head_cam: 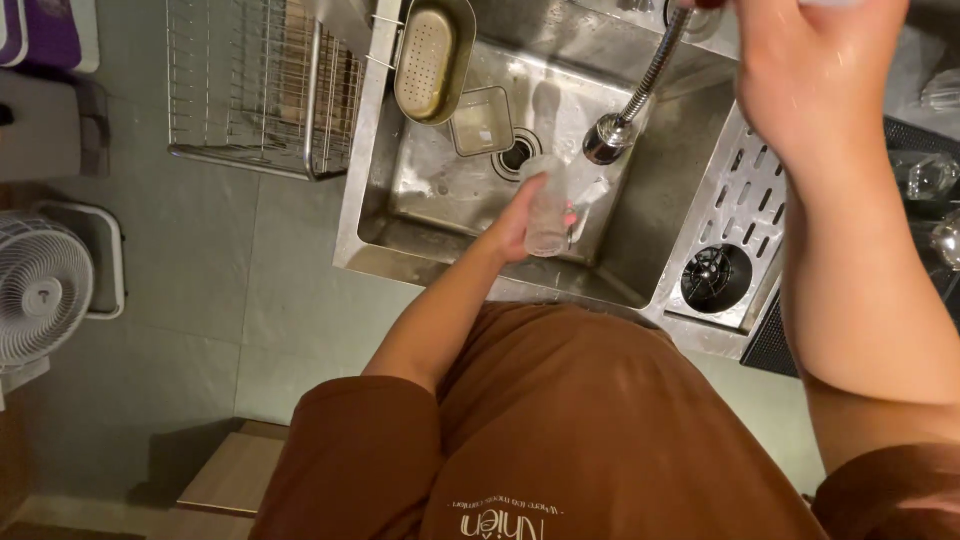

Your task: The person washes various items in a stainless steel sink using a colorful brush and running water. They scrub and rinse several clear glasses, a metal shaker, a spoon, and a rectangular plastic container, placing the cleaned items on a drying rack to the right.

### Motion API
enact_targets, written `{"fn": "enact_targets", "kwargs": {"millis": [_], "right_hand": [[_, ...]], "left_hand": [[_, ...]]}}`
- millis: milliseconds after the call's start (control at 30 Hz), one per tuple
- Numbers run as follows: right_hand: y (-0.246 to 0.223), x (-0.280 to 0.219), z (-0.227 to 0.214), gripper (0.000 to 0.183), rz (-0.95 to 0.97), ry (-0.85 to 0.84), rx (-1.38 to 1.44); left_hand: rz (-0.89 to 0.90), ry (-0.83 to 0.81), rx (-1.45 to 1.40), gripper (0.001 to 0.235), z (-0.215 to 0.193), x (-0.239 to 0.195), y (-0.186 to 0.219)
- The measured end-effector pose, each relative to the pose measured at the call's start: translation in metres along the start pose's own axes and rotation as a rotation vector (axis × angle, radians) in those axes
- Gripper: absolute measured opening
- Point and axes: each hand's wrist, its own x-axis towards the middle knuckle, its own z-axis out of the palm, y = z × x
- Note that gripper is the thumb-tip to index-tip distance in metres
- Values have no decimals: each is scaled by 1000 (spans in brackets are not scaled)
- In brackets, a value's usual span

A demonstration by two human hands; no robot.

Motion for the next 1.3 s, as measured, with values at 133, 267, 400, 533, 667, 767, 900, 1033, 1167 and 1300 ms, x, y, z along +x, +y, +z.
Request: {"fn": "enact_targets", "kwargs": {"millis": [133, 267, 400, 533, 667, 767, 900, 1033, 1167, 1300], "right_hand": [[-24, -41, -7, 29, 201, -168, 174], [3, -76, -5, 35, 375, -414, 139], [1, -116, 24, 31, 478, -347, 9], [19, -128, 33, 29, 546, -344, 150], [52, -133, 19, 32, 521, -147, -21], [29, -171, 45, 25, 650, -231, 20], [49, -161, 28, 28, 625, -177, 27], [42, -175, 32, 31, 620, -100, 96], [19, -150, 23, 32, 879, 111, 267], [39, -165, 31, 32, 550, 4, 109]], "left_hand": [[-35, 293, 365, 81, 45, -73, 23], [162, 226, 887, 81, 60, -109, 40], [625, -162, 725, 92, 13, -90, 29], [793, 145, 1619, 105, 17, -88, 22], [869, 144, 1548, 100, 20, -93, 20], [1036, 191, 1881, 104, 15, -84, 27], [1111, 164, 1792, 101, 7, -80, 18], [1129, 149, 1871, 107, 19, -88, 26], [1134, 141, 1743, 103, 13, -82, 18], [1176, 165, 1796, 101, 18, -84, 34]]}}
